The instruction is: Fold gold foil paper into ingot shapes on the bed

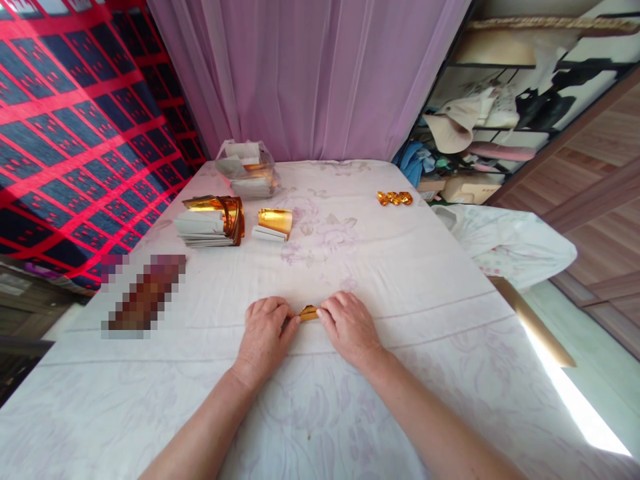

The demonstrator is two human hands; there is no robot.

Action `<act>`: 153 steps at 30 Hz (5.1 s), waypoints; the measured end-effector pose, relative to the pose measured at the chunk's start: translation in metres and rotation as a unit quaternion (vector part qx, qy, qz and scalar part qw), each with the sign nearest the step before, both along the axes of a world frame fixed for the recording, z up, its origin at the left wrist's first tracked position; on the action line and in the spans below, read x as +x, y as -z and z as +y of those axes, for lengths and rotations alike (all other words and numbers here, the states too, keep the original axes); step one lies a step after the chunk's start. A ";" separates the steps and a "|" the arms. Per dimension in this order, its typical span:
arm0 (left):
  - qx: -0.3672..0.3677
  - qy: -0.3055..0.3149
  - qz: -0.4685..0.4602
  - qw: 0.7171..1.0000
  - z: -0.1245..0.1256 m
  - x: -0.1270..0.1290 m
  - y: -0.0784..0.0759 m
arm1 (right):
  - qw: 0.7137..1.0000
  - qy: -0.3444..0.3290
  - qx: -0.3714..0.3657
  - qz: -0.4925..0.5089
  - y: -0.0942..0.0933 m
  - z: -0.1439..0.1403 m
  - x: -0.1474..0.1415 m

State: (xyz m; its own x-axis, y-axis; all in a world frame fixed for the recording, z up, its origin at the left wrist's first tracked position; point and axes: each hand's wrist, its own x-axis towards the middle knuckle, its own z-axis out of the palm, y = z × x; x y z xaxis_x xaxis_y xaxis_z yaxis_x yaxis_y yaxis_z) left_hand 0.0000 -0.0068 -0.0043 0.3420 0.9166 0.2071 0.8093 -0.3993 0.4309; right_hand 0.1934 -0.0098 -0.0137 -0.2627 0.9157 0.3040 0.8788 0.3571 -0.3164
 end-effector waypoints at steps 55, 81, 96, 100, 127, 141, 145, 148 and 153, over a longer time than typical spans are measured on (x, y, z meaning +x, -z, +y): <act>0.018 -0.006 -0.004 1.000 0.001 -0.002 0.006 | 0.995 -0.009 0.002 0.100 0.010 0.004 0.007; 0.089 0.061 0.005 0.994 0.002 -0.014 0.003 | 0.997 -0.054 0.012 0.057 0.001 -0.002 0.007; 0.014 0.030 -0.253 0.967 0.002 -0.010 -0.001 | 0.983 -0.100 0.102 0.111 -0.011 -0.006 0.009; -0.004 0.005 -0.280 0.960 0.000 -0.009 -0.003 | 0.982 -0.105 0.102 0.120 -0.012 -0.007 0.008; -0.085 -0.016 -0.313 0.946 -0.003 -0.007 -0.007 | 0.977 -0.115 0.085 0.157 -0.015 -0.009 0.005; -0.118 -0.002 -0.352 0.928 -0.007 -0.005 -0.018 | 0.976 -0.121 0.102 0.150 -0.020 -0.013 0.004; -0.095 0.002 -0.344 0.934 -0.007 -0.004 -0.017 | 0.971 -0.130 0.094 0.175 -0.020 -0.013 0.003; -0.081 0.012 -0.329 0.941 -0.008 -0.003 -0.018 | 0.972 -0.128 0.077 0.182 -0.019 -0.013 0.001; -0.070 0.047 -0.301 0.950 -0.010 0.001 -0.021 | 0.970 -0.139 0.078 0.184 -0.019 -0.014 -0.003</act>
State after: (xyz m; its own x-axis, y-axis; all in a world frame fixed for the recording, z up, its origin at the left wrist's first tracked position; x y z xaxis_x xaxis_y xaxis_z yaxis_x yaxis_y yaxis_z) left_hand 0.0009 -0.0166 0.0167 0.2816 0.9209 0.2695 0.3639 -0.3623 0.8581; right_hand 0.1905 -0.0237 0.0052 -0.3404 0.7599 0.5538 0.5786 0.6335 -0.5137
